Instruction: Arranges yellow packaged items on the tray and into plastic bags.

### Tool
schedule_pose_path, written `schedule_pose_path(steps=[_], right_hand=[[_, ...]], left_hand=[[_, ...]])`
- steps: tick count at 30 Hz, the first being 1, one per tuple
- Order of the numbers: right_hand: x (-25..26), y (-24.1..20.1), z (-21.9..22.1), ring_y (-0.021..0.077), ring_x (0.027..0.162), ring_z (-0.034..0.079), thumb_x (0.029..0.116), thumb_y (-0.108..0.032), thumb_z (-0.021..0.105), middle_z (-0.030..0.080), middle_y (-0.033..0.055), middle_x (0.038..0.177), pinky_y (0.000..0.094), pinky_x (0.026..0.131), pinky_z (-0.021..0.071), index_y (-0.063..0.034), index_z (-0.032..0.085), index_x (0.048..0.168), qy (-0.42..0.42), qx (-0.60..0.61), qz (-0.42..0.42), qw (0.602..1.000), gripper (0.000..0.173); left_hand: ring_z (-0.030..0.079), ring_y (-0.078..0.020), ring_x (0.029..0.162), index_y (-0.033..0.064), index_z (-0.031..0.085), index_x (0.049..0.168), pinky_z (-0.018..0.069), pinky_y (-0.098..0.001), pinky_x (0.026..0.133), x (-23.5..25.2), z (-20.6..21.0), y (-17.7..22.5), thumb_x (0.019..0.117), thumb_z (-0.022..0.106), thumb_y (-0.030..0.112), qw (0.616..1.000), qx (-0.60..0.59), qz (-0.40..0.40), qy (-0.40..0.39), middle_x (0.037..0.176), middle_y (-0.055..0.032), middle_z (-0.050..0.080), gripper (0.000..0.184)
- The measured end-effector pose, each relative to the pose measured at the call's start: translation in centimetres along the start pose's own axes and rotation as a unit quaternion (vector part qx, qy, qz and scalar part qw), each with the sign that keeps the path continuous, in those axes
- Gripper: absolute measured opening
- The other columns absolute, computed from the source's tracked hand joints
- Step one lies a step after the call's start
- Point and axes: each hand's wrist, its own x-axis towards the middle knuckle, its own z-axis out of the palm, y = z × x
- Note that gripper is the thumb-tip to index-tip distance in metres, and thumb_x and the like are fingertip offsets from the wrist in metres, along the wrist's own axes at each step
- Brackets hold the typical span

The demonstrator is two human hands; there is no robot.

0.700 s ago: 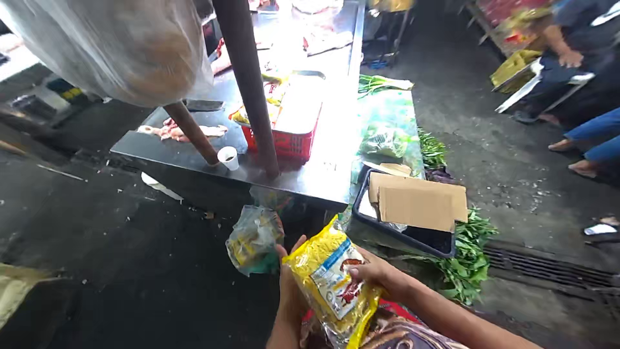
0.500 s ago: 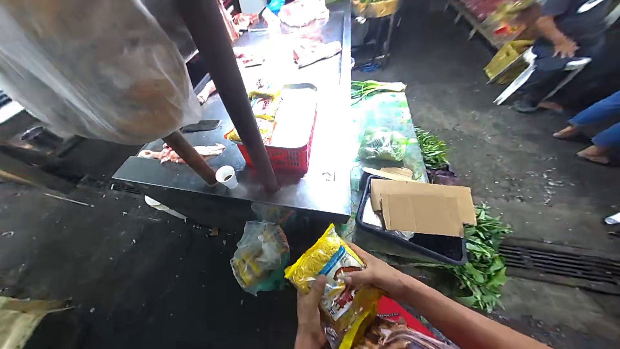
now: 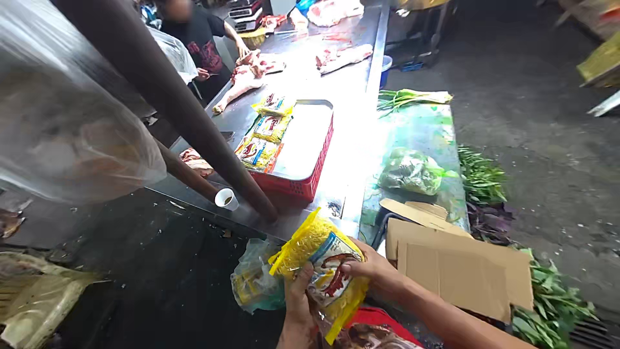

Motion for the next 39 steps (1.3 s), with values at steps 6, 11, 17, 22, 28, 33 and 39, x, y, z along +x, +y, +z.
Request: schedule_pose_path(steps=[6, 11, 17, 22, 28, 33, 39], right_hand=[[3.9, -2.2, -5.5, 0.0236, 0.099, 0.074, 0.0785, -0.041, 0.085, 0.074, 0.0129, 0.11, 0.0452, 0.089, 0.062, -0.0054, 0.059, 0.131, -0.014, 0.156, -0.008, 0.988, 0.069], [8.8, -8.3, -10.8, 0.0187, 0.095, 0.074, 0.0759, -0.046, 0.086, 0.075, 0.008, 0.105, 0.042, 0.086, 0.0628, -0.007, 0.063, 0.124, 0.005, 0.112, -0.088, 0.99, 0.066], [17.3, -19.3, -17.3, 0.0121, 0.084, 0.073, 0.0817, -0.047, 0.074, 0.076, 0.0013, 0.095, 0.0341, 0.076, 0.0628, -0.0178, 0.066, 0.12, 0.002, 0.007, -0.105, 0.994, 0.049], [27.3, -26.5, -18.7, 0.014, 0.084, 0.072, 0.0907, -0.04, 0.062, 0.074, 0.0017, 0.096, 0.037, 0.073, 0.0633, -0.019, 0.062, 0.119, -0.01, 0.041, -0.128, 0.991, 0.035], [39.9, -31.2, -17.1, 0.0175, 0.086, 0.072, 0.0972, -0.036, 0.057, 0.073, 0.0054, 0.098, 0.0406, 0.076, 0.0626, -0.0149, 0.06, 0.121, -0.01, 0.065, -0.146, 0.987, 0.032], [50.9, -31.2, -16.0, 0.0197, 0.089, 0.072, 0.0976, -0.041, 0.058, 0.073, 0.0062, 0.101, 0.0431, 0.077, 0.0622, -0.0152, 0.063, 0.121, -0.003, 0.025, -0.086, 0.996, 0.036], [57.9, -29.7, -15.2, 0.0142, 0.08, 0.072, 0.1012, -0.038, 0.052, 0.073, 0.003, 0.093, 0.0357, 0.07, 0.0624, -0.0154, 0.064, 0.117, -0.044, -0.075, -0.024, 0.996, 0.03]], left_hand=[[0.071, -0.0106, 0.101, -0.0017, 0.039, 0.142, 0.0608, -0.0319, 0.09, 3.8, 5.1, 4.9, 0.069, 0.087, 0.056, 0.957, 0.276, 0.018, -0.091, 0.113, -0.003, 0.071, 0.105], [0.067, -0.0241, 0.116, 0.0035, 0.038, 0.153, 0.0598, -0.0441, 0.092, 6.7, 5.4, 13.6, 0.0966, 0.066, 0.044, 0.898, 0.348, 0.269, -0.003, 0.133, -0.0092, 0.065, 0.074], [0.058, -0.0182, 0.128, 0.0212, 0.012, 0.163, 0.055, -0.042, 0.102, 8.4, 9.3, 24.8, 0.0887, 0.072, 0.051, 0.798, 0.423, 0.401, 0.151, 0.152, -0.0073, 0.045, 0.1], [0.063, -0.0151, 0.122, 0.0073, 0.027, 0.154, 0.0537, -0.0387, 0.106, 12.7, 13.0, 27.3, 0.0848, 0.083, 0.042, 0.73, 0.401, 0.519, 0.192, 0.136, -0.0066, 0.061, 0.096], [0.062, -0.0151, 0.12, -0.0065, 0.028, 0.152, 0.0505, -0.0342, 0.107, 15.5, 12.6, 26.2, 0.0817, 0.082, 0.043, 0.606, 0.427, 0.587, 0.326, 0.135, -0.0177, 0.059, 0.102], [0.07, -0.0228, 0.104, -0.0166, 0.031, 0.142, 0.0599, -0.0428, 0.095, 16.8, 10.8, 26.3, 0.0886, 0.078, 0.038, 0.544, 0.423, 0.659, 0.301, 0.12, -0.0203, 0.064, 0.089], [0.072, -0.0248, 0.093, -0.0098, 0.042, 0.13, 0.063, -0.043, 0.085, 16.6, 9.9, 26.2, 0.0893, 0.077, 0.032, 0.566, 0.402, 0.666, 0.272, 0.105, -0.0123, 0.07, 0.068]])
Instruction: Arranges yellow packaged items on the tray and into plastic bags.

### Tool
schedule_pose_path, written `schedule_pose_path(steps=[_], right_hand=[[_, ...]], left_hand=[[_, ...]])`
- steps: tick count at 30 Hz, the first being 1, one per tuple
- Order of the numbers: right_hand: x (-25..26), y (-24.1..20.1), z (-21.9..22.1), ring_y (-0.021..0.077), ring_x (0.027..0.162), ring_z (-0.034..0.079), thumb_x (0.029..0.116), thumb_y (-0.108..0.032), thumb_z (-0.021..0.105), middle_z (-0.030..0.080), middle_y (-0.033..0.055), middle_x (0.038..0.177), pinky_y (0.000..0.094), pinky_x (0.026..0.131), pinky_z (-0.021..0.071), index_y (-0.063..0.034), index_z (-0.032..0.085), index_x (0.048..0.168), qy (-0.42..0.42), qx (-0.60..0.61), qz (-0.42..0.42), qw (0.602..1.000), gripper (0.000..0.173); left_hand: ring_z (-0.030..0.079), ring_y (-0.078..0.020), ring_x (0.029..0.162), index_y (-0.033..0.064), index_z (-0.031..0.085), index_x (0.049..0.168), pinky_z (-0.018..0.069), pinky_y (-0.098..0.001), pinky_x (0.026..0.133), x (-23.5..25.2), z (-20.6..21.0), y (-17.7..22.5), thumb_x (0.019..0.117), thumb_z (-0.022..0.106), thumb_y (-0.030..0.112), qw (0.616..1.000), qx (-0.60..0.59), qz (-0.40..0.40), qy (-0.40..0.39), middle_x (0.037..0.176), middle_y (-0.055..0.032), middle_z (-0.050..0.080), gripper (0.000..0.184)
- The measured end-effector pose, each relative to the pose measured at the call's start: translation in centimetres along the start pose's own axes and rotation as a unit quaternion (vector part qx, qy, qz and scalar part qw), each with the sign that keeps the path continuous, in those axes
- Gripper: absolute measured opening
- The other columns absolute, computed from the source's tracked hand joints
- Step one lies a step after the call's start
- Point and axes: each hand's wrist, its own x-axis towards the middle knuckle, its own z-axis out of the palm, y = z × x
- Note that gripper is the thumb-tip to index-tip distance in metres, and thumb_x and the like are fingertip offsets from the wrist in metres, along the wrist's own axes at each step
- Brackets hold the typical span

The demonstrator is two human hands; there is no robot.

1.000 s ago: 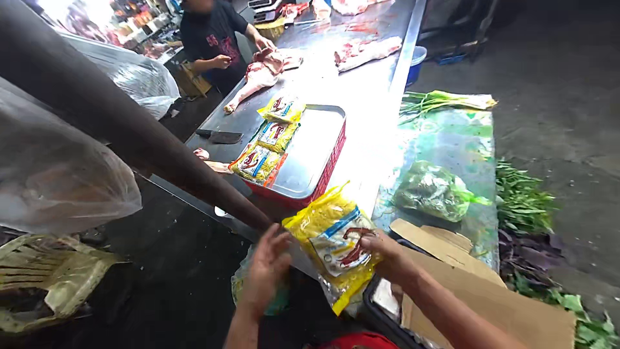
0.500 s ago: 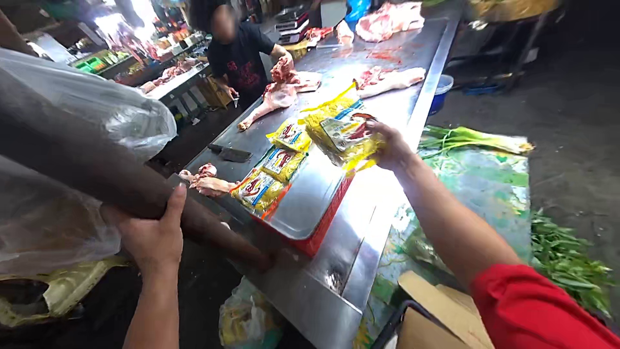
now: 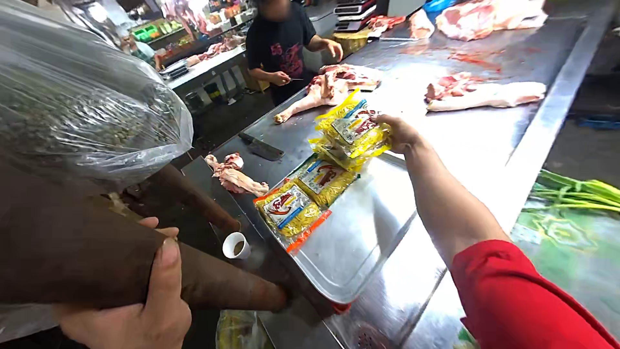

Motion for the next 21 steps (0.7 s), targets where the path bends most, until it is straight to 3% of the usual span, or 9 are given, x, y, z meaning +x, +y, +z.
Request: schedule_pose_path(steps=[3, 6, 12, 14, 15, 16, 18, 21], right_hand=[[2.8, 0.7, 0.0, 0.0121, 0.079, 0.072, 0.104, -0.037, 0.046, 0.073, 0.0014, 0.091, 0.0333, 0.068, 0.0624, -0.0158, 0.064, 0.117, -0.036, -0.029, 0.008, 0.999, 0.03], [4.3, 0.9, 0.2, 0.0114, 0.077, 0.072, 0.1058, -0.039, 0.043, 0.073, 0.0001, 0.089, 0.033, 0.067, 0.0625, -0.0173, 0.063, 0.115, -0.045, -0.053, 0.034, 0.997, 0.031], [5.5, -0.6, -0.1, 0.0128, 0.081, 0.071, 0.1068, -0.043, 0.044, 0.072, 0.0014, 0.094, 0.033, 0.071, 0.0613, -0.0178, 0.062, 0.12, -0.061, -0.108, 0.095, 0.988, 0.034], [5.1, -0.8, 0.0, 0.0133, 0.084, 0.07, 0.1054, -0.048, 0.046, 0.07, 0.0022, 0.098, 0.0335, 0.074, 0.0606, -0.0177, 0.061, 0.122, -0.017, -0.15, 0.101, 0.983, 0.038], [4.9, -0.9, 0.1, 0.0163, 0.09, 0.07, 0.1033, -0.054, 0.05, 0.07, 0.0048, 0.104, 0.0372, 0.079, 0.0597, -0.0156, 0.061, 0.126, 0.02, -0.205, 0.097, 0.974, 0.046], [5.0, -0.7, -0.3, 0.0252, 0.101, 0.068, 0.1, -0.06, 0.054, 0.069, 0.0128, 0.115, 0.0475, 0.088, 0.0566, -0.0092, 0.061, 0.132, 0.054, -0.266, 0.09, 0.958, 0.061], [5.1, -0.4, -1.0, 0.0403, 0.113, 0.065, 0.0936, -0.069, 0.059, 0.066, 0.0256, 0.124, 0.0628, 0.096, 0.0503, 0.0004, 0.062, 0.131, 0.099, -0.357, 0.067, 0.927, 0.079], [4.8, -0.3, -1.5, 0.0416, 0.106, 0.066, 0.0944, -0.068, 0.058, 0.065, 0.028, 0.116, 0.063, 0.092, 0.0512, 0.0036, 0.065, 0.12, 0.095, -0.417, 0.037, 0.903, 0.077]], left_hand=[[0.073, -0.0225, 0.091, -0.0064, 0.049, 0.126, 0.063, -0.0403, 0.083, 0.0, -0.6, -0.1, 0.0939, 0.073, 0.032, 0.999, -0.014, -0.004, -0.033, 0.105, -0.0095, 0.071, 0.056], [0.071, -0.0203, 0.097, -0.0051, 0.052, 0.125, 0.0605, -0.0383, 0.088, -0.2, -1.3, -0.2, 0.0949, 0.072, 0.027, 0.996, -0.033, -0.042, -0.064, 0.11, -0.0086, 0.07, 0.049], [0.071, -0.0283, 0.1, -0.0026, 0.048, 0.128, 0.0615, -0.045, 0.087, -0.1, -2.3, -0.6, 0.0962, 0.068, 0.027, 0.994, -0.046, -0.039, -0.091, 0.118, -0.0143, 0.067, 0.047], [0.071, -0.0297, 0.1, -0.0019, 0.049, 0.129, 0.0619, -0.0463, 0.087, -0.1, -2.6, -0.6, 0.097, 0.067, 0.026, 0.994, -0.046, -0.042, -0.094, 0.119, -0.0147, 0.068, 0.046], [0.071, -0.0296, 0.1, -0.0021, 0.048, 0.129, 0.0618, -0.0464, 0.087, -0.2, -2.8, -0.8, 0.0982, 0.065, 0.025, 0.993, -0.044, -0.04, -0.1, 0.119, -0.0146, 0.067, 0.045], [0.071, -0.0305, 0.1, -0.0029, 0.048, 0.129, 0.0618, -0.0473, 0.087, -0.2, -3.0, -1.0, 0.0989, 0.064, 0.024, 0.993, -0.046, -0.036, -0.104, 0.119, -0.0157, 0.066, 0.044], [0.07, -0.0299, 0.101, -0.0027, 0.048, 0.129, 0.0613, -0.0469, 0.087, -0.1, -3.2, -1.3, 0.1001, 0.062, 0.025, 0.992, -0.048, -0.031, -0.11, 0.118, -0.0155, 0.066, 0.042], [0.071, -0.0303, 0.099, -0.0032, 0.049, 0.128, 0.0618, -0.0468, 0.087, -0.1, -3.1, -1.3, 0.0999, 0.063, 0.026, 0.993, -0.045, -0.042, -0.097, 0.118, -0.016, 0.067, 0.043]])
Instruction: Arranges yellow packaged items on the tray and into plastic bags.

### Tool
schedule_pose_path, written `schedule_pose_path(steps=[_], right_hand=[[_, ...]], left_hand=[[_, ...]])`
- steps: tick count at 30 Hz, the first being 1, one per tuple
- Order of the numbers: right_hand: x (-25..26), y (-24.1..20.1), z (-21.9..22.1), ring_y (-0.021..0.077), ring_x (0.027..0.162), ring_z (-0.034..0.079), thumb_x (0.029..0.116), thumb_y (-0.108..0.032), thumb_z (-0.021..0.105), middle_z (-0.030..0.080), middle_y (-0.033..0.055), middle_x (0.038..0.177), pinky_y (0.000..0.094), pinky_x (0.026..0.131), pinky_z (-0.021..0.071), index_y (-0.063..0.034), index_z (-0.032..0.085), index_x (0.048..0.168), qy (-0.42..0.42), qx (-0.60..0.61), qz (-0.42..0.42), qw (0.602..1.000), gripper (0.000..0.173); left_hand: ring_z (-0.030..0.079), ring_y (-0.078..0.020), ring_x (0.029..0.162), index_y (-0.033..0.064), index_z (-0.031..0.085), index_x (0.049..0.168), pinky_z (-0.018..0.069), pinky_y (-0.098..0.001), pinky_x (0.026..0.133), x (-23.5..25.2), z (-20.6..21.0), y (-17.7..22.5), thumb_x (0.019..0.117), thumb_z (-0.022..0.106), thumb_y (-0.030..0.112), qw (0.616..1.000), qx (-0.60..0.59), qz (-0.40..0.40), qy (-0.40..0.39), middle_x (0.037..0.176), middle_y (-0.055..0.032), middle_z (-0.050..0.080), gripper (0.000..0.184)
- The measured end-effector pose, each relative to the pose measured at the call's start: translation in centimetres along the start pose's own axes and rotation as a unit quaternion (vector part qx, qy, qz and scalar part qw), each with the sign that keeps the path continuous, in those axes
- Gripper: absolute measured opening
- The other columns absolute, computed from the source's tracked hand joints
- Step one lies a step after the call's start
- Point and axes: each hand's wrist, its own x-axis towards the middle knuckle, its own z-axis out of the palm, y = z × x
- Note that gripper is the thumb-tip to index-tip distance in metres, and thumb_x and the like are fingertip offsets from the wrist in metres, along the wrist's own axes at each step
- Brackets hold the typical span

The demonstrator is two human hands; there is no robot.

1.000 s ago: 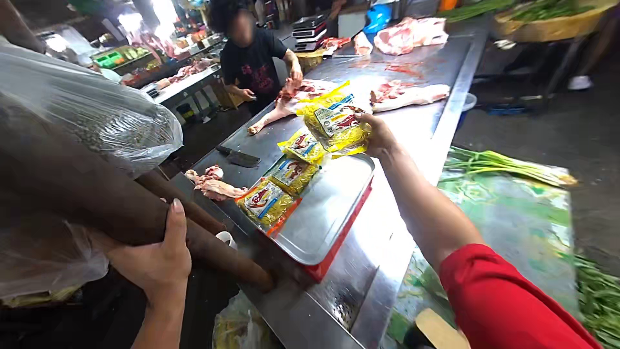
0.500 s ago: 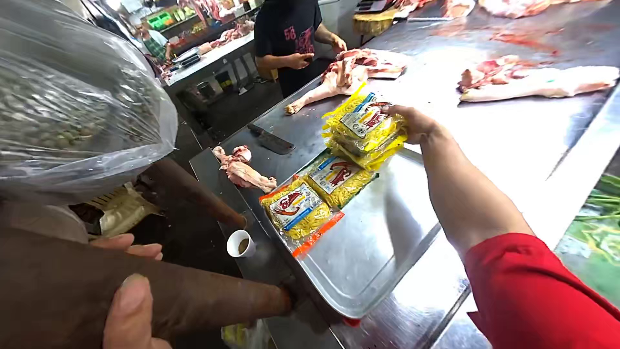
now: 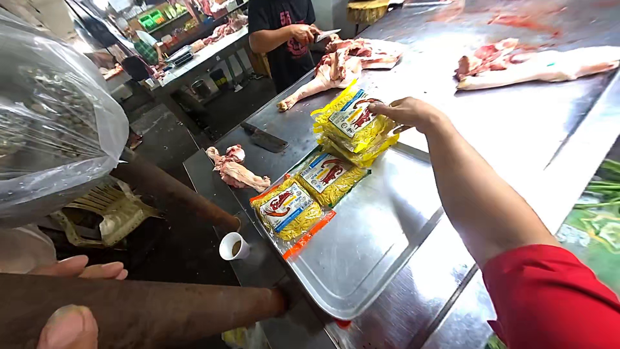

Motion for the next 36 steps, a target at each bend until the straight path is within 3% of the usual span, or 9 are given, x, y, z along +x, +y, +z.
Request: schedule_pose_path(steps=[2, 6, 10, 18, 21, 27, 29, 31, 36], right_hand=[[0.0, 0.2, -0.2, 0.0402, 0.101, 0.066, 0.0951, -0.065, 0.06, 0.066, 0.0274, 0.114, 0.0619, 0.09, 0.0517, 0.003, 0.066, 0.117, 0.001, 0.001, -0.019, 1.0, 0.072], [-0.1, -0.1, -0.2, 0.0456, 0.108, 0.063, 0.0945, -0.062, 0.064, 0.065, 0.0305, 0.117, 0.0676, 0.094, 0.0468, 0.0044, 0.065, 0.122, 0.033, -0.034, -0.06, 0.997, 0.072], [-0.5, -1.9, -0.6, 0.052, 0.127, 0.053, 0.092, -0.06, 0.068, 0.054, 0.0341, 0.138, 0.0718, 0.103, 0.0413, 0.0017, 0.056, 0.141, 0.11, -0.094, -0.117, 0.982, 0.08], [-1.9, -3.6, 0.3, 0.0459, 0.124, 0.057, 0.0997, -0.051, 0.062, 0.058, 0.0285, 0.135, 0.0655, 0.103, 0.0437, -0.0002, 0.058, 0.138, 0.136, -0.053, -0.163, 0.976, 0.064], [-2.7, -1.9, 0.5, 0.0453, 0.124, 0.058, 0.1004, -0.049, 0.061, 0.059, 0.0285, 0.135, 0.0645, 0.104, 0.0438, 0.001, 0.058, 0.138, 0.18, -0.008, -0.155, 0.971, 0.062], [-7.6, 3.4, 2.2, 0.0331, 0.121, 0.063, 0.105, -0.039, 0.054, 0.065, 0.0221, 0.13, 0.0515, 0.105, 0.0489, -0.0006, 0.061, 0.132, 0.289, 0.111, -0.118, 0.943, 0.048], [-9.3, 5.4, 3.2, 0.0345, 0.11, 0.067, 0.1061, -0.035, 0.054, 0.067, 0.0221, 0.124, 0.0559, 0.096, 0.0519, -0.0007, 0.062, 0.13, 0.283, 0.138, -0.112, 0.943, 0.042], [-10.2, 6.7, 4.0, 0.0319, 0.097, 0.071, 0.1067, -0.034, 0.055, 0.068, 0.0209, 0.119, 0.0536, 0.088, 0.057, -0.0013, 0.061, 0.131, 0.243, 0.179, -0.087, 0.949, 0.041], [-10.6, 4.3, 5.1, 0.0291, 0.102, 0.071, 0.108, -0.038, 0.053, 0.061, 0.0232, 0.132, 0.0428, 0.089, 0.0599, 0.0002, 0.047, 0.145, 0.081, 0.333, 0.013, 0.939, 0.054]], left_hand=[[0.071, -0.0311, 0.099, -0.0038, 0.048, 0.128, 0.0614, -0.0478, 0.088, 0.1, 0.1, -0.1, 0.1001, 0.062, 0.025, 1.0, 0.003, 0.002, 0.007, 0.117, -0.0168, 0.068, 0.042], [0.071, -0.0268, 0.098, -0.0023, 0.049, 0.128, 0.0615, -0.0441, 0.088, 0.3, 0.9, 0.3, 0.0986, 0.066, 0.027, 1.0, -0.004, 0.012, 0.012, 0.117, -0.0132, 0.068, 0.045], [0.072, -0.0207, 0.095, -0.0048, 0.047, 0.124, 0.0612, -0.038, 0.087, 0.5, 2.2, 1.3, 0.0965, 0.069, 0.025, 0.999, -0.011, 0.002, 0.044, 0.11, -0.0096, 0.07, 0.046], [0.073, -0.0238, 0.089, -0.0099, 0.043, 0.127, 0.0633, -0.0408, 0.081, 0.5, 2.6, 1.3, 0.0958, 0.069, 0.031, 0.997, 0.027, 0.025, 0.068, 0.105, -0.0122, 0.07, 0.057], [0.073, -0.022, 0.087, -0.0093, 0.043, 0.128, 0.0636, -0.0397, 0.08, 0.6, 2.8, 1.3, 0.0946, 0.07, 0.031, 0.996, 0.033, 0.029, 0.078, 0.102, -0.0099, 0.07, 0.059], [0.073, -0.0231, 0.089, -0.0068, 0.042, 0.13, 0.0638, -0.0407, 0.081, 0.5, 3.0, 1.0, 0.092, 0.075, 0.033, 0.995, 0.019, 0.035, 0.088, 0.105, -0.0098, 0.07, 0.064], [0.073, -0.0237, 0.089, -0.0085, 0.042, 0.131, 0.0636, -0.0418, 0.082, 0.5, 3.1, 1.1, 0.0916, 0.075, 0.031, 0.995, 0.015, 0.036, 0.087, 0.104, -0.0107, 0.07, 0.065], [0.073, -0.0245, 0.089, -0.0102, 0.042, 0.13, 0.0633, -0.0432, 0.083, 0.6, 3.1, 1.1, 0.0922, 0.074, 0.029, 0.996, 0.018, 0.037, 0.082, 0.104, -0.0117, 0.069, 0.063], [0.072, -0.0225, 0.093, -0.0117, 0.04, 0.133, 0.0629, -0.0416, 0.086, 0.6, 3.6, 1.2, 0.0896, 0.077, 0.031, 0.994, 0.024, 0.037, 0.098, 0.108, -0.0125, 0.068, 0.072]])
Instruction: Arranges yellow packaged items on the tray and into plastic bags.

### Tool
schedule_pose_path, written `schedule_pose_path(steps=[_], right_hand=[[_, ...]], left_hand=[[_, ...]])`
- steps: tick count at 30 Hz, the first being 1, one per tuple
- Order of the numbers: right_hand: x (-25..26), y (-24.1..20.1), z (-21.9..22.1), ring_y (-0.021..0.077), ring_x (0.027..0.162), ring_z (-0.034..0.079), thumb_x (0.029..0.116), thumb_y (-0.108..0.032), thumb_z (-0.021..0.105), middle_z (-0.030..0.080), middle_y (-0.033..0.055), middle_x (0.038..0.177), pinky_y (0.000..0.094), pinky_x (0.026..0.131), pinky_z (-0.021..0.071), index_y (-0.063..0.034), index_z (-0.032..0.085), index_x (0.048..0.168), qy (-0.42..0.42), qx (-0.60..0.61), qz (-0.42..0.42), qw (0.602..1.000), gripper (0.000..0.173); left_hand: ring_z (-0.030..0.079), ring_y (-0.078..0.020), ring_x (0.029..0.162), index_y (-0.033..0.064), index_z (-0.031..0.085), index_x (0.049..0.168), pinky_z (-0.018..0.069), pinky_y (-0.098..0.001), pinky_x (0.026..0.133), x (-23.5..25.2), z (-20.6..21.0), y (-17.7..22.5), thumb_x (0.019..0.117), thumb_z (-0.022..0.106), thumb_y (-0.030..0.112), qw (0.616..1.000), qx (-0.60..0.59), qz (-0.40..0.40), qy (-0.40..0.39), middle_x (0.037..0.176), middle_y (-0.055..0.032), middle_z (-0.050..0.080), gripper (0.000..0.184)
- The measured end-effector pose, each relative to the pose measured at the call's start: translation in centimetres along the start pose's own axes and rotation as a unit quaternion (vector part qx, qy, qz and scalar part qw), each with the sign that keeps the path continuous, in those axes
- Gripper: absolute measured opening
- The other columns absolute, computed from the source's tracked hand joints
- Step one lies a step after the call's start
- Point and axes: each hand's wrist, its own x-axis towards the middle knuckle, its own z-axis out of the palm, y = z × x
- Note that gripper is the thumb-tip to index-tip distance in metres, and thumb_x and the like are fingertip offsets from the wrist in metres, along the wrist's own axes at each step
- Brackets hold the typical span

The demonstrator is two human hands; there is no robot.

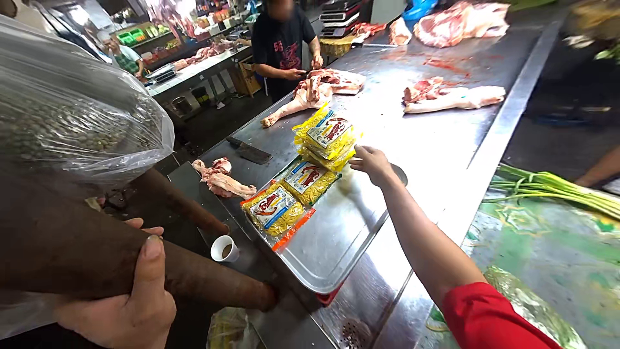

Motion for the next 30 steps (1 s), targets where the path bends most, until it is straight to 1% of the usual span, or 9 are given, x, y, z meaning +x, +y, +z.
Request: schedule_pose_path(steps=[4, 6, 9, 12, 15, 20, 25, 27, 30], right_hand=[[1.1, -1.8, 3.1, 0.0296, 0.096, 0.069, 0.1053, -0.04, 0.057, 0.059, 0.0259, 0.128, 0.043, 0.084, 0.0597, 0.0038, 0.047, 0.143, 0.045, 0.028, 0.033, 0.998, 0.059], [1.2, -2.4, 4.0, 0.0313, 0.099, 0.069, 0.1031, -0.036, 0.061, 0.058, 0.0271, 0.131, 0.0441, 0.085, 0.0594, 0.0037, 0.046, 0.144, 0.075, 0.036, 0.038, 0.996, 0.059], [1.5, -3.1, 4.7, 0.0321, 0.099, 0.069, 0.0989, -0.028, 0.069, 0.058, 0.0273, 0.131, 0.0452, 0.085, 0.0602, 0.0038, 0.046, 0.145, 0.108, 0.02, 0.024, 0.994, 0.061], [2.2, -2.6, 5.6, 0.0336, 0.097, 0.071, 0.0916, -0.016, 0.076, 0.063, 0.0266, 0.125, 0.0484, 0.084, 0.0615, 0.0037, 0.05, 0.142, 0.139, -0.007, 0.007, 0.99, 0.06], [2.5, -1.8, 5.8, 0.0329, 0.096, 0.072, 0.0881, -0.012, 0.078, 0.066, 0.0247, 0.118, 0.0493, 0.084, 0.0617, 0.0032, 0.057, 0.133, 0.17, 0.002, 0.008, 0.985, 0.052], [2.3, -1.2, 6.3, 0.0303, 0.092, 0.072, 0.0887, -0.011, 0.078, 0.066, 0.0235, 0.115, 0.0463, 0.081, 0.0622, 0.0034, 0.057, 0.131, 0.186, 0.056, 0.003, 0.981, 0.05], [2.1, -1.4, 7.2, 0.0318, 0.096, 0.071, 0.087, -0.009, 0.078, 0.066, 0.0234, 0.116, 0.0479, 0.084, 0.062, 0.0037, 0.058, 0.13, 0.194, 0.076, 0.012, 0.978, 0.05], [2.1, -1.5, 7.4, 0.0315, 0.097, 0.071, 0.0876, -0.01, 0.078, 0.067, 0.0228, 0.116, 0.0474, 0.084, 0.0615, 0.004, 0.059, 0.129, 0.197, 0.08, 0.025, 0.977, 0.048], [2.0, -1.6, 7.6, 0.0301, 0.094, 0.072, 0.0888, -0.012, 0.078, 0.068, 0.0223, 0.114, 0.0454, 0.084, 0.0615, 0.0044, 0.061, 0.127, 0.199, 0.085, 0.037, 0.975, 0.045]], left_hand=[[0.072, -0.018, 0.093, -0.0128, 0.04, 0.132, 0.0622, -0.038, 0.087, 0.2, 0.2, 0.3, 0.0904, 0.076, 0.033, 1.0, 0.002, 0.019, 0.005, 0.108, -0.0105, 0.068, 0.072], [0.072, -0.017, 0.094, -0.0133, 0.038, 0.132, 0.0625, -0.0379, 0.087, 0.3, 0.3, 0.3, 0.09, 0.076, 0.033, 1.0, -0.002, 0.022, 0.005, 0.11, -0.0102, 0.068, 0.074], [0.072, -0.0166, 0.095, -0.0124, 0.036, 0.134, 0.0626, -0.0369, 0.087, 0.2, 0.6, 0.4, 0.0878, 0.079, 0.034, 1.0, -0.014, 0.015, 0.012, 0.112, -0.0102, 0.067, 0.078], [0.072, -0.0141, 0.097, -0.0078, 0.035, 0.137, 0.0635, -0.0347, 0.087, 0.2, 0.7, 0.7, 0.0871, 0.08, 0.032, 0.999, -0.03, 0.015, 0.018, 0.115, -0.0058, 0.067, 0.078], [0.071, -0.0148, 0.097, -0.0079, 0.036, 0.135, 0.0631, -0.035, 0.087, 0.2, 0.7, 0.7, 0.0872, 0.079, 0.033, 0.999, -0.025, 0.015, 0.016, 0.114, -0.0067, 0.066, 0.077], [0.071, -0.0163, 0.098, -0.0098, 0.037, 0.134, 0.0625, -0.0361, 0.088, 0.2, 0.5, 0.4, 0.0871, 0.079, 0.033, 1.0, -0.018, 0.011, 0.013, 0.114, -0.0086, 0.067, 0.076], [0.072, -0.0182, 0.096, -0.0105, 0.038, 0.134, 0.0626, -0.0386, 0.086, 0.1, 0.4, 0.3, 0.0887, 0.077, 0.034, 1.0, -0.009, 0.009, 0.006, 0.114, -0.0106, 0.067, 0.075], [0.072, -0.0184, 0.096, -0.0116, 0.036, 0.135, 0.0627, -0.0384, 0.087, 0.1, 0.4, 0.3, 0.0887, 0.077, 0.035, 1.0, -0.004, 0.01, 0.008, 0.114, -0.0118, 0.067, 0.077], [0.071, -0.0166, 0.098, -0.0117, 0.035, 0.137, 0.0625, -0.0366, 0.089, 0.2, 0.5, 0.4, 0.0887, 0.078, 0.034, 1.0, -0.011, 0.016, 0.008, 0.117, -0.0112, 0.065, 0.079]])
